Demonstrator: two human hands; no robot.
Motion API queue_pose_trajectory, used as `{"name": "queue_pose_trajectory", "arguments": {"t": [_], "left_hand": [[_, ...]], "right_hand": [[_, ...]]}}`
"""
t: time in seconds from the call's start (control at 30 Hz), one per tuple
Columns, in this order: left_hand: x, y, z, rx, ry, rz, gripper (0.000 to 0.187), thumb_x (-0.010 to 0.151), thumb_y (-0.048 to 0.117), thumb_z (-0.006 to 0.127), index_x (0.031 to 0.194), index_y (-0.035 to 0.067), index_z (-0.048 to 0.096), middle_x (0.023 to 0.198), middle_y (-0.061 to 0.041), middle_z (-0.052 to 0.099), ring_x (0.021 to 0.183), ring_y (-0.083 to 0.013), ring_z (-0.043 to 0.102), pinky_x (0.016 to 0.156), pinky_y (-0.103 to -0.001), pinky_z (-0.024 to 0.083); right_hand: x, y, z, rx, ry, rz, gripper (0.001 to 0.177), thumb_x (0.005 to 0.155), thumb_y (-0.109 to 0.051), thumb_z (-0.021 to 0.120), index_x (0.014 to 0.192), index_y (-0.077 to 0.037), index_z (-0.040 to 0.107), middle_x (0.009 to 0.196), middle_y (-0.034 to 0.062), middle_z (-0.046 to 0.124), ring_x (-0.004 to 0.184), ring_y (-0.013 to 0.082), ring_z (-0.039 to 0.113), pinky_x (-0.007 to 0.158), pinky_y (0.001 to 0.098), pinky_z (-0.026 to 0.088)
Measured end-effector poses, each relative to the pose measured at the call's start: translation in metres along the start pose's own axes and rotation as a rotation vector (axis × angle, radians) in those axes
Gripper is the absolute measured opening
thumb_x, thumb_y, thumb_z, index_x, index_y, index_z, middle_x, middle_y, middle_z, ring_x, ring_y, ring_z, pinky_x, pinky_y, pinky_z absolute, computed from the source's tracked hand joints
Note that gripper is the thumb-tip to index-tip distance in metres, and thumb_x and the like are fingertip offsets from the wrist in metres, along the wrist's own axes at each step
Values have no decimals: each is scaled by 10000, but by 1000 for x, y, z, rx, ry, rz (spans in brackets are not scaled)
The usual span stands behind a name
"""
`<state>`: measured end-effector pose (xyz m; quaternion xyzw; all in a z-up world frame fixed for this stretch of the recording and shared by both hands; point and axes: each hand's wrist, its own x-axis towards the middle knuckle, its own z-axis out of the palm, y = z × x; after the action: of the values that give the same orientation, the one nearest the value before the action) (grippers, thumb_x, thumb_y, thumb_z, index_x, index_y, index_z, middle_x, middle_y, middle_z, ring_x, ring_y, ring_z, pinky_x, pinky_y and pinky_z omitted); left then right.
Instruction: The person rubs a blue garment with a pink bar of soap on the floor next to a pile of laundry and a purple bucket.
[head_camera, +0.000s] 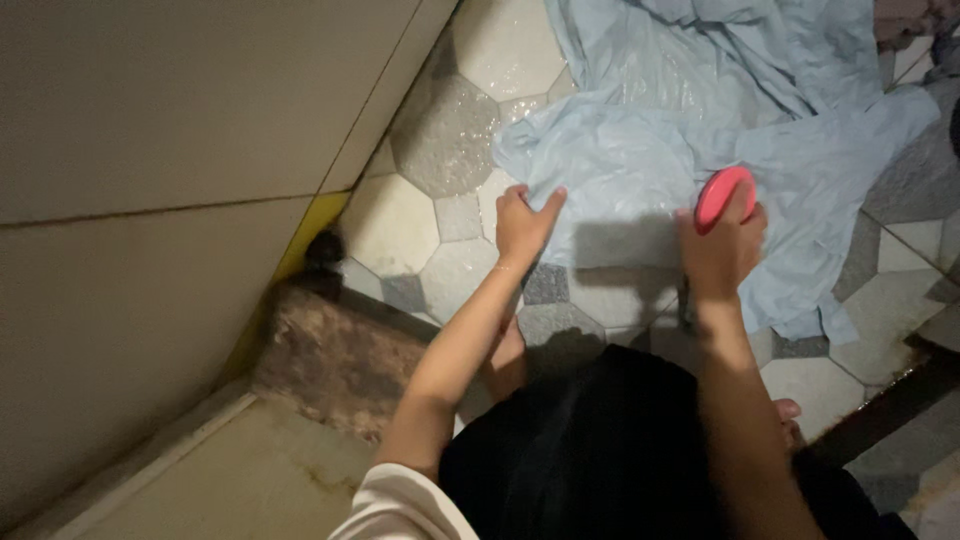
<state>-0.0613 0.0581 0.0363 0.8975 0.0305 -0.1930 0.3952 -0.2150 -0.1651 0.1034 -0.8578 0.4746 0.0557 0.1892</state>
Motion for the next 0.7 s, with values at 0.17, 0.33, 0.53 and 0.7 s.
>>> {"name": "queue_pose_trajectory", "arguments": {"t": [0.17, 0.33, 0.53, 0.7], "left_hand": [[3, -17, 15, -179, -54, -106, 445, 826, 414, 782, 1002, 10, 724, 734, -95, 672, 701, -257, 676, 704, -388, 552], [38, -15, 29, -262, 117, 9, 428, 891, 399, 729, 1018, -7, 676, 817, -102, 685, 740, -254, 669, 706, -379, 545], [75, -43, 63, -60, -51, -168, 529, 878, 457, 830, 969, -53, 723, 832, -178, 713, 724, -278, 680, 714, -391, 530], [99, -56, 79, -515, -346, -464, 494, 900, 263, 834, 993, -202, 697, 844, -163, 654, 626, -224, 535, 571, -394, 416]], "right_hand": [[-8, 6, 12, 21, 41, -39, 817, 969, -258, 710, 1652, 5, 346, 1412, 363, 447, 1279, 531, 492, 1123, 541, 424], [-27, -17, 27, -310, 221, -637, 540, 999, -223, 646, 1435, -8, 411, 1342, 295, 521, 1272, 452, 544, 1125, 564, 434], [-59, -70, 54, 18, -151, -337, 502, 991, -282, 666, 1408, -41, 526, 1041, 310, 585, 910, 461, 581, 769, 575, 476], [-76, -65, 50, 56, -113, -742, 703, 804, -210, 730, 1456, -74, 506, 1058, 255, 619, 933, 461, 583, 797, 561, 492]]}}
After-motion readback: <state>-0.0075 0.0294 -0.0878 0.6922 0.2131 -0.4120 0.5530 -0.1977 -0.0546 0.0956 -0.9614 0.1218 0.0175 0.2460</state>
